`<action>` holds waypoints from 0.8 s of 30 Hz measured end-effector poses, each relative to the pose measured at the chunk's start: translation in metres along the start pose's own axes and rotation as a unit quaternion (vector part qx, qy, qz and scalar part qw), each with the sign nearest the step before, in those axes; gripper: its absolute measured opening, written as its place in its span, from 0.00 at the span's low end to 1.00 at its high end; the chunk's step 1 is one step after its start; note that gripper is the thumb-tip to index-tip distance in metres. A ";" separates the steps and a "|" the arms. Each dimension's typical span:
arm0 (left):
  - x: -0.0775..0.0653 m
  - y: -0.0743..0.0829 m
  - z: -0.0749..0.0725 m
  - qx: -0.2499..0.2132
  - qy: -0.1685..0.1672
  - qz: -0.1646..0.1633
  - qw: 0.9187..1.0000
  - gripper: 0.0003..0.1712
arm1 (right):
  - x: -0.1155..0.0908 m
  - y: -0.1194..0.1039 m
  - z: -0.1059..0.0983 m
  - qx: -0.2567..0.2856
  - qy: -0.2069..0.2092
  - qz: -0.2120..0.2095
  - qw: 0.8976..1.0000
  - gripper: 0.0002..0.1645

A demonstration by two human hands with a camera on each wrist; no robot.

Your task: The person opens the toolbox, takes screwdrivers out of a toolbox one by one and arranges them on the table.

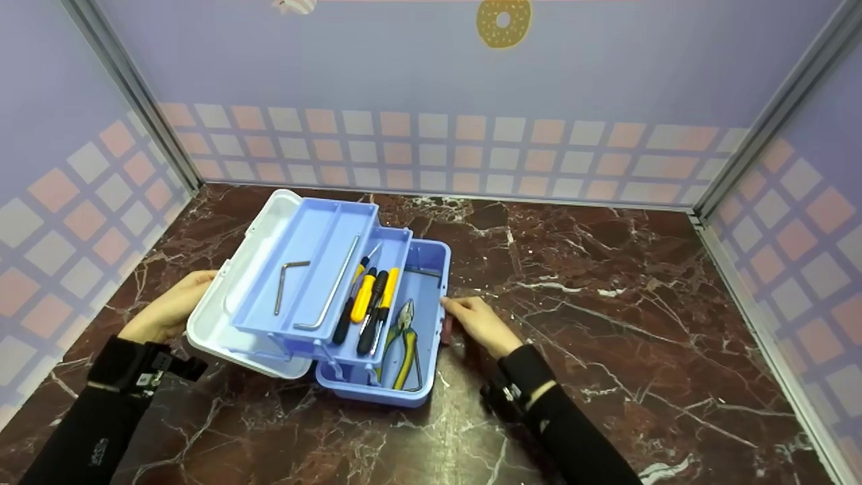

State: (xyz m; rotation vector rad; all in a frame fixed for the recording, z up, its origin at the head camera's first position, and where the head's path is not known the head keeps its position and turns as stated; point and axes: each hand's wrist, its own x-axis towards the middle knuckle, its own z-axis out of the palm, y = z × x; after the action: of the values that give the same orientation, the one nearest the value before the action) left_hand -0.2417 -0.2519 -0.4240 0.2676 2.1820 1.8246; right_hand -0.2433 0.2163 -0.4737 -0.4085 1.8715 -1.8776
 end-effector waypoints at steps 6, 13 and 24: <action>-0.003 0.000 -0.002 -0.037 -0.001 -0.046 0.998 0.23 | 0.002 0.005 -0.005 -0.011 -0.008 -0.011 1.000 0.34; -0.006 -0.005 -0.004 -0.031 -0.042 -0.088 0.995 0.43 | 0.012 0.024 -0.017 0.008 -0.026 -0.007 1.000 0.42; -0.001 -0.018 -0.007 -0.021 -0.091 -0.105 0.990 0.40 | 0.006 0.012 -0.012 0.007 -0.052 -0.037 0.998 0.34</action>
State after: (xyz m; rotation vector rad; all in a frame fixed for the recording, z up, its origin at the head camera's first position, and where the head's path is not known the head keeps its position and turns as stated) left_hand -0.2422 -0.2620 -0.4409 0.1799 1.9655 1.6614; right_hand -0.2528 0.2237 -0.4869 -0.5672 1.7959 -1.8790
